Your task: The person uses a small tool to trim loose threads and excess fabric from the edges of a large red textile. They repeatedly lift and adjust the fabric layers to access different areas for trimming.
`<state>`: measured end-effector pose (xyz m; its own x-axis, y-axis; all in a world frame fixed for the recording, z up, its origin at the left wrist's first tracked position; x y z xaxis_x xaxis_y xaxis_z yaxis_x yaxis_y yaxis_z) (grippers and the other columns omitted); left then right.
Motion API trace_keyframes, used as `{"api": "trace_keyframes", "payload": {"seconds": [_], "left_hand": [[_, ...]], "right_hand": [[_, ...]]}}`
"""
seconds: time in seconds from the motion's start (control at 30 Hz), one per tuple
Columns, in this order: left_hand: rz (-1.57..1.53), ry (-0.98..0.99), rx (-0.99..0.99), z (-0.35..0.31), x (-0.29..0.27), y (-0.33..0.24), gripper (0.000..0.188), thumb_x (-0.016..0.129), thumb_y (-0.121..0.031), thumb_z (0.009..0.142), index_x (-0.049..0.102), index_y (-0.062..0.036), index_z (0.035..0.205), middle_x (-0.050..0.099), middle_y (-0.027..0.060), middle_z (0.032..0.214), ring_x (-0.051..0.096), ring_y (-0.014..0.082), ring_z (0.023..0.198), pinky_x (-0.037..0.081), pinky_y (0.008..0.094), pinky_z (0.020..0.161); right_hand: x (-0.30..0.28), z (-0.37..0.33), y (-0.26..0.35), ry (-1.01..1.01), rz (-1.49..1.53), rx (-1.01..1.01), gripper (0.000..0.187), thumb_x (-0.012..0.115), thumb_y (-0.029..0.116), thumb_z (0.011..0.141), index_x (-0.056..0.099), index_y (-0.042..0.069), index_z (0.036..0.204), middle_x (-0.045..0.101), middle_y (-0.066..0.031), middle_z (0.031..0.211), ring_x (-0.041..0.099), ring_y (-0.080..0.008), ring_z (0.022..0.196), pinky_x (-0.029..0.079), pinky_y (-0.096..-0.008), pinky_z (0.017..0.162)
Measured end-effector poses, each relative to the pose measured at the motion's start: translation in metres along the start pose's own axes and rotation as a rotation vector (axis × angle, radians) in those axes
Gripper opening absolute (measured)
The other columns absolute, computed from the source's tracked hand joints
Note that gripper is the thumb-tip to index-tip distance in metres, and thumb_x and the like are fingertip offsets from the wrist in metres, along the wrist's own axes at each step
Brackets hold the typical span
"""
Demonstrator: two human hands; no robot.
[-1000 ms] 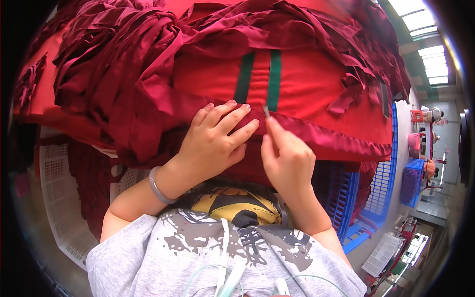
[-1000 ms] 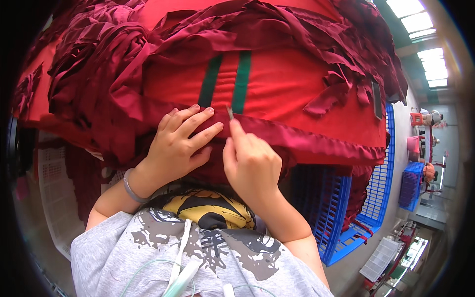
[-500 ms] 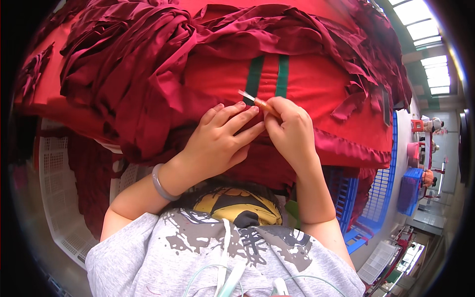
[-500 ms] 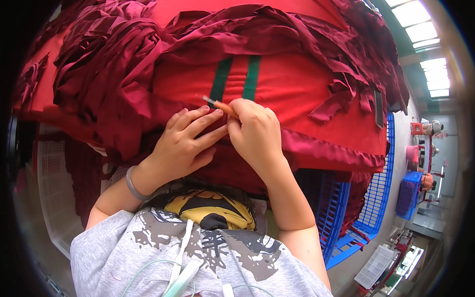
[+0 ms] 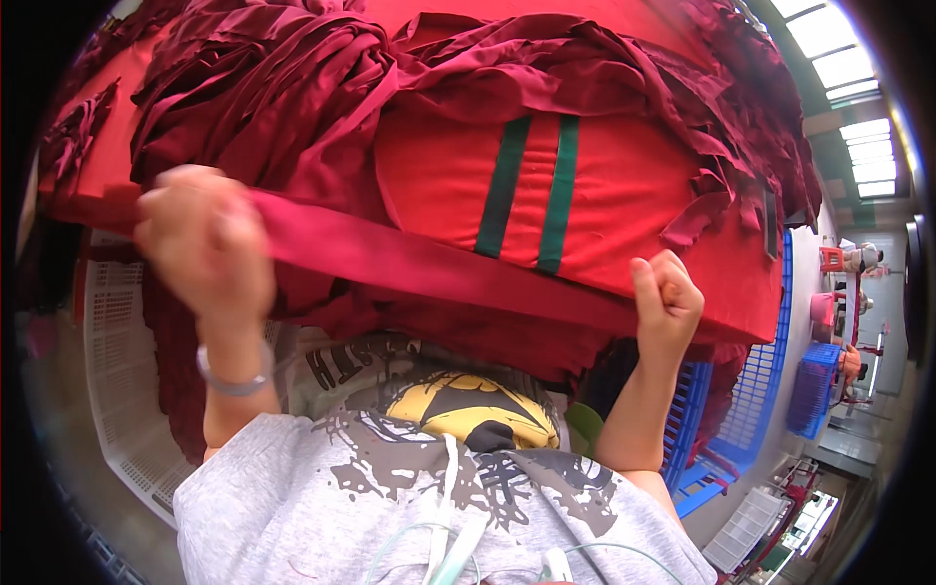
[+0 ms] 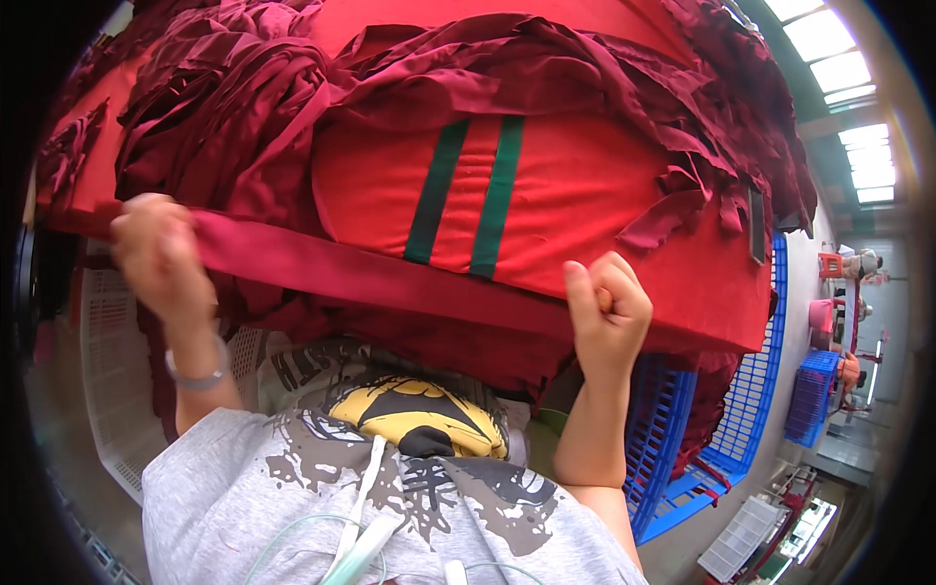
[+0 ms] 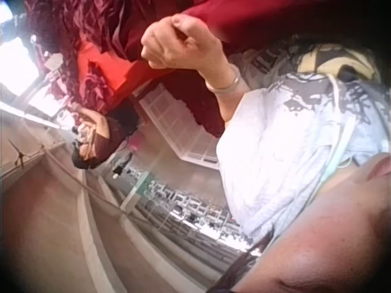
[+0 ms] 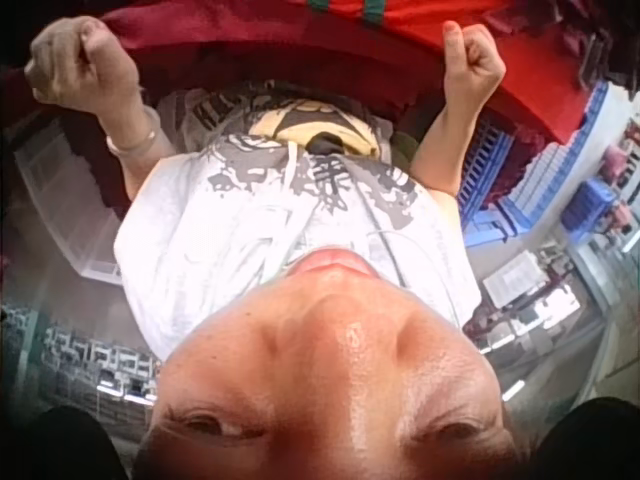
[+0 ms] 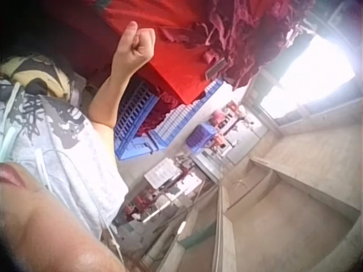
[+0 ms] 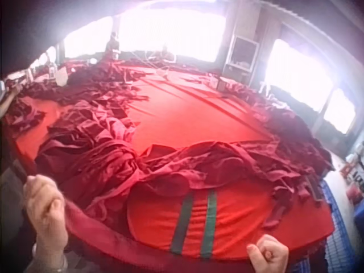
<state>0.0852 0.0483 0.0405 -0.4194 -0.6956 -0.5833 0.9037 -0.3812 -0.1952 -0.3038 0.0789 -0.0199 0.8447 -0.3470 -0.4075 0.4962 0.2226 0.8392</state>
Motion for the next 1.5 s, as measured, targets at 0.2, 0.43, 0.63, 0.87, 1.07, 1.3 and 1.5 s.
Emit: {"api": "trace_keyframes", "payload": {"seconds": [0.2, 0.43, 0.63, 0.87, 1.07, 1.3, 1.5], "left_hand": [[0.302, -0.198, 0.121, 0.048, -0.012, -0.019, 0.008, 0.066, -0.014, 0.085, 0.07, -0.0093, 0.091, 0.07, 0.0071, 0.101, 0.065, 0.0275, 0.095, 0.047, 0.0367, 0.088], [0.092, 0.495, -0.019, 0.065, 0.162, -0.061, 0.027, 0.064, -0.023, 0.088, 0.067, -0.0021, 0.104, 0.068, 0.0179, 0.099, 0.064, 0.0331, 0.098, 0.05, 0.0414, 0.089], [-0.518, 0.488, 0.117, 0.061, 0.149, -0.075, 0.015, 0.067, -0.013, 0.081, 0.066, -0.0041, 0.093, 0.065, 0.0116, 0.093, 0.064, 0.0283, 0.091, 0.044, 0.0453, 0.095], [-0.467, 0.666, 0.223, 0.028, 0.101, -0.087, 0.018, 0.07, -0.008, 0.072, 0.068, -0.007, 0.09, 0.061, 0.0065, 0.08, 0.062, 0.0216, 0.082, 0.021, 0.0552, 0.115], [-0.696, 0.723, 0.426, 0.008, 0.067, -0.102, 0.018, 0.07, 0.0, 0.067, 0.067, -0.0083, 0.083, 0.055, 0.0049, 0.074, 0.058, 0.0243, 0.076, 0.042, 0.045, 0.098], [-0.396, 0.454, 0.5, -0.015, 0.066, -0.076, 0.02, 0.072, -0.003, 0.066, 0.069, -0.0099, 0.084, 0.047, 0.0021, 0.068, 0.051, 0.0222, 0.065, 0.041, 0.0351, 0.066], [-0.227, 0.401, 0.556, -0.013, 0.063, -0.068, 0.024, 0.066, -0.011, 0.07, 0.074, -0.0168, 0.092, 0.037, 0.0004, 0.065, 0.048, 0.0178, 0.062, 0.041, 0.0338, 0.065]], "right_hand": [[-0.016, -0.022, -0.025, -0.049, 0.118, 0.114, 0.046, 0.066, -0.004, 0.089, 0.031, 0.007, 0.061, 0.036, 0.0035, 0.064, 0.027, -0.0044, 0.058, 0.021, -0.0246, 0.052], [-0.001, -0.031, 0.008, 0.049, 0.045, 0.068, 0.041, 0.067, -0.003, 0.088, 0.039, 0.004, 0.06, 0.038, 0.0022, 0.063, 0.029, -0.0047, 0.057, 0.021, -0.0247, 0.05], [-0.02, -0.037, 0.01, -0.028, 0.14, 0.063, 0.037, 0.065, -0.004, 0.088, 0.042, 0.003, 0.06, 0.042, 0.0015, 0.063, 0.031, -0.0045, 0.057, 0.023, -0.0239, 0.051], [0.064, -0.027, 0.001, 0.382, 0.675, 0.495, 0.032, 0.056, 0.02, 0.1, 0.063, 0.001, 0.075, 0.054, -0.0013, 0.066, 0.042, -0.0056, 0.054, 0.029, -0.0226, 0.048], [0.147, -0.019, 0.023, 0.387, 1.332, 0.98, 0.035, 0.049, 0.031, 0.101, 0.057, 0.007, 0.125, 0.068, -0.0133, 0.106, 0.053, -0.0154, 0.057, 0.038, -0.0243, 0.046], [-0.008, 0.053, -0.031, 0.027, 1.582, 0.324, 0.019, 0.064, 0.024, 0.093, 0.068, 0.011, 0.107, 0.059, -0.0026, 0.084, 0.048, -0.012, 0.065, 0.037, -0.0218, 0.05], [-0.213, 0.055, -0.136, -0.522, 1.287, 0.327, 0.025, 0.062, 0.017, 0.093, 0.067, 0.01, 0.116, 0.071, -0.0064, 0.099, 0.067, -0.0215, 0.093, 0.055, -0.0435, 0.084]]}}
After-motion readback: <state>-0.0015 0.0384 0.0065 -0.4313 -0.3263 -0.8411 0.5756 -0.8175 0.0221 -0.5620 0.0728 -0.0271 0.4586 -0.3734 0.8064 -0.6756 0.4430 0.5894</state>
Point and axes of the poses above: each hand's wrist, its own z-axis towards the middle knuckle, its own x-axis out of the palm, y = z × x, the point moved 9 cm from there along z, towards the middle knuckle
